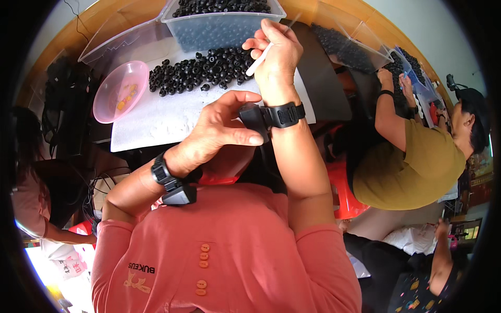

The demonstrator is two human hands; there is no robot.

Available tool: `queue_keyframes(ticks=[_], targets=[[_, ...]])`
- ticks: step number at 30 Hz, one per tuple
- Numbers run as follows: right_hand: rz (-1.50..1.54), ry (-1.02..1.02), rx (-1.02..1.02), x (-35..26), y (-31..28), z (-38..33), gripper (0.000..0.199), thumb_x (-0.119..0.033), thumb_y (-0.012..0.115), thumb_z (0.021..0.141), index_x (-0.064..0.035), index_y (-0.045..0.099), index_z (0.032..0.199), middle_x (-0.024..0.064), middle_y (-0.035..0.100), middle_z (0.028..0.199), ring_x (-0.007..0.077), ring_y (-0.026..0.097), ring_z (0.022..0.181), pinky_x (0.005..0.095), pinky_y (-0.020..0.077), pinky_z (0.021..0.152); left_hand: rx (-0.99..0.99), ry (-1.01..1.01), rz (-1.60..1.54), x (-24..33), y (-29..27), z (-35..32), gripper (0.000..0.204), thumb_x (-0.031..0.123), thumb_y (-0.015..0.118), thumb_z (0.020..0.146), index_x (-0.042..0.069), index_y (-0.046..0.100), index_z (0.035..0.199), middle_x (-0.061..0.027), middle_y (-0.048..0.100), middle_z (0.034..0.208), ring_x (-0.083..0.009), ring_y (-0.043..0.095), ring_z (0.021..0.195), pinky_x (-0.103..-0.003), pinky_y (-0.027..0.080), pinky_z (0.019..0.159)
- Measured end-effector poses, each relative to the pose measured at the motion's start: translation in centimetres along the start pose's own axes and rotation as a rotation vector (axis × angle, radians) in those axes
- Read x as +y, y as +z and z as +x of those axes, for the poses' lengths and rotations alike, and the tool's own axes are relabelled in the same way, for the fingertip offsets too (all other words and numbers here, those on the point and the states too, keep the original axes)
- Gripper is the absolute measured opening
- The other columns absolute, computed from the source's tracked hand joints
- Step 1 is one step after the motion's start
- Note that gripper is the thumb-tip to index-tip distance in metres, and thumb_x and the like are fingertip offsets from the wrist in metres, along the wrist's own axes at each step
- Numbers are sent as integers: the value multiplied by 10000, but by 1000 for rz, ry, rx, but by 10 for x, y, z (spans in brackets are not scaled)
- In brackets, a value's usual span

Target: Peeling and sorting small black spherical objects using a small blade.

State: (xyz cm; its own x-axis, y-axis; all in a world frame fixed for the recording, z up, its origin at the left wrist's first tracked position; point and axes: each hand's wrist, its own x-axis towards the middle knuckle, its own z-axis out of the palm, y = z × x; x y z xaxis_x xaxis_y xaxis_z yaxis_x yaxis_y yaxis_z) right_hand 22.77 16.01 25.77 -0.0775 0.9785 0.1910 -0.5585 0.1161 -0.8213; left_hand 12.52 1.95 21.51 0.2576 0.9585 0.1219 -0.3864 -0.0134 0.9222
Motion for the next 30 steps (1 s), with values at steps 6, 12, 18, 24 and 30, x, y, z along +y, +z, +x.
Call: queue_keyframes(ticks=[6,12,18,24,30], targets=[[265,33,170,4,-24,16,134,-137,628,920,-58,519,918,65,560,700,251,595,519,285,377,463,88,-15,-24,-25,19,22,496,-42,798,718,8,522,1127,-86,658,902,-155,676,729,-236,540,544],[349,-168,247,-18,-27,19,130,-130,608,938,-49,511,909,60,550,683,224,581,514,286,388,480,114,-110,-33,-14,36,24,474,-62,764,700,-1,504,1091,-101,677,849,-173,682,705,-239,533,520],[-581,-1071,414,-9,-36,32,138,-99,716,871,-33,610,930,17,591,742,83,529,576,225,438,521,143,-150,-94,-21,38,26,446,-65,761,686,-11,521,1058,-101,675,836,-180,666,675,-251,512,511],[166,23,158,-15,-40,-1,189,-193,679,908,-76,604,1036,54,575,744,242,610,592,310,434,508,82,-86,-192,-17,25,26,409,-131,738,627,-8,556,972,-113,657,795,-175,622,602,-267,496,524],[339,116,150,-1,-55,11,199,-238,607,960,-53,548,1004,67,542,743,289,602,586,272,379,466,107,-113,-197,-37,29,12,430,-163,735,606,30,537,935,-104,654,796,-175,633,605,-271,520,534]])
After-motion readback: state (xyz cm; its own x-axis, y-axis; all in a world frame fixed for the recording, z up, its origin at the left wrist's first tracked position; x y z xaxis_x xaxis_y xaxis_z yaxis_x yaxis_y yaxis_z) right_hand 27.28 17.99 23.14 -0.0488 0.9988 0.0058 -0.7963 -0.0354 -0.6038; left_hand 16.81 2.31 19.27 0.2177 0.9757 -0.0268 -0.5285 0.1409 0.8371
